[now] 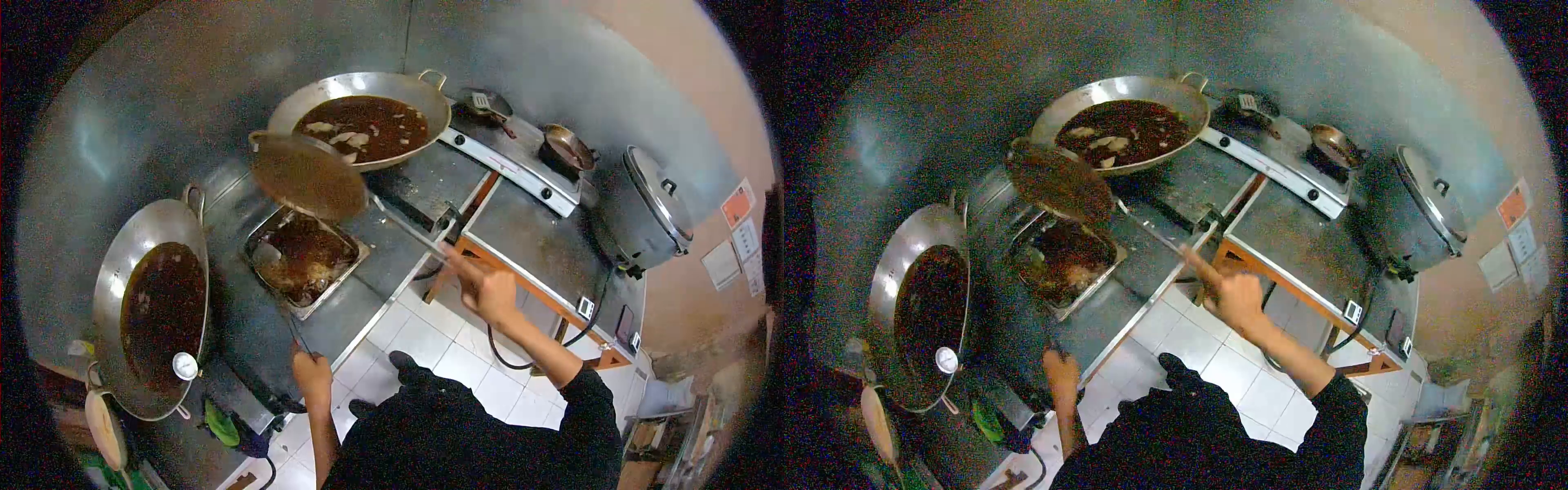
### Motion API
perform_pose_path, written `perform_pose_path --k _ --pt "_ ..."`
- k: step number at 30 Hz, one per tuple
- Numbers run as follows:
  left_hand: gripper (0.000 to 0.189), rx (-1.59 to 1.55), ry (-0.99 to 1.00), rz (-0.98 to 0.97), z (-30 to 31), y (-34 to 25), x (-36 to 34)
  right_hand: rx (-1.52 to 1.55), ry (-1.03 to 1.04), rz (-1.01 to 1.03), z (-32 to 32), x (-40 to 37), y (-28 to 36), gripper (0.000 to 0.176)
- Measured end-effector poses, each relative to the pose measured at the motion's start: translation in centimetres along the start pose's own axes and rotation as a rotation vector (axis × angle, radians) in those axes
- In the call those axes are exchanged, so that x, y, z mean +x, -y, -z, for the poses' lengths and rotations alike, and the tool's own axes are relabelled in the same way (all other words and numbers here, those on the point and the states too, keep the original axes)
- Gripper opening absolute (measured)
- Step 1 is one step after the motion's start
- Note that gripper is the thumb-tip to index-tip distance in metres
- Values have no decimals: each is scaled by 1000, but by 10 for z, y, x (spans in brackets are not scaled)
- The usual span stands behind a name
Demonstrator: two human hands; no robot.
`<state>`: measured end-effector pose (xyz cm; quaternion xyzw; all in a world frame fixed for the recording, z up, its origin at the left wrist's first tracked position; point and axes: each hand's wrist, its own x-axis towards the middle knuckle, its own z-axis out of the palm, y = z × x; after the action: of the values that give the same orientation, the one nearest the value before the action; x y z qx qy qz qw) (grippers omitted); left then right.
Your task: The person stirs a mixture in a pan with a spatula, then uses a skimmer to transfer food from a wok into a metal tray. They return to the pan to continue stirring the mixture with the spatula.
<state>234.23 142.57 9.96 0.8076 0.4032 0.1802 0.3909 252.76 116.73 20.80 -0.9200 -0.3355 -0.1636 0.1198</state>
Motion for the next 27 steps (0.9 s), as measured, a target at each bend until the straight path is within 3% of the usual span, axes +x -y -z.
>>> perform_pose_path --k 4,6,8,12,14,17,20,22,24,25,27 --pt "23 -49 23 32 -4 9 1 229 -138 -233 58 74 -1 59" --pt "23 -1 47 57 11 -16 -6 225 -177 -257 90 118 -6 54" --pt "23 46 73 79 14 -20 -7 -38 -236 -220 99 169 -28 51" --pt "29 17 110 124 -7 2 1 -441 -256 -34 88 270 -53 23" --pt "34 54 125 171 -9 -2 -1 -510 -196 -20 67 318 -68 20" --pt "49 20 -18 43 -9 -12 -5 -599 -125 26 47 366 -92 18" --pt "48 7 -30 114 -12 -17 -3 -599 -25 70 51 396 -112 21" --pt "47 21 -17 104 -8 -22 -2 -652 -158 239 33 433 -173 19" --pt "46 30 -9 90 -6 -25 1 117 507 -238 35 492 -225 14" --pt "46 25 -47 51 -6 -25 2 119 510 -223 41 495 -207 14" --pt "45 13 -94 24 -11 -23 0 -7 712 -338 45 501 -201 14"
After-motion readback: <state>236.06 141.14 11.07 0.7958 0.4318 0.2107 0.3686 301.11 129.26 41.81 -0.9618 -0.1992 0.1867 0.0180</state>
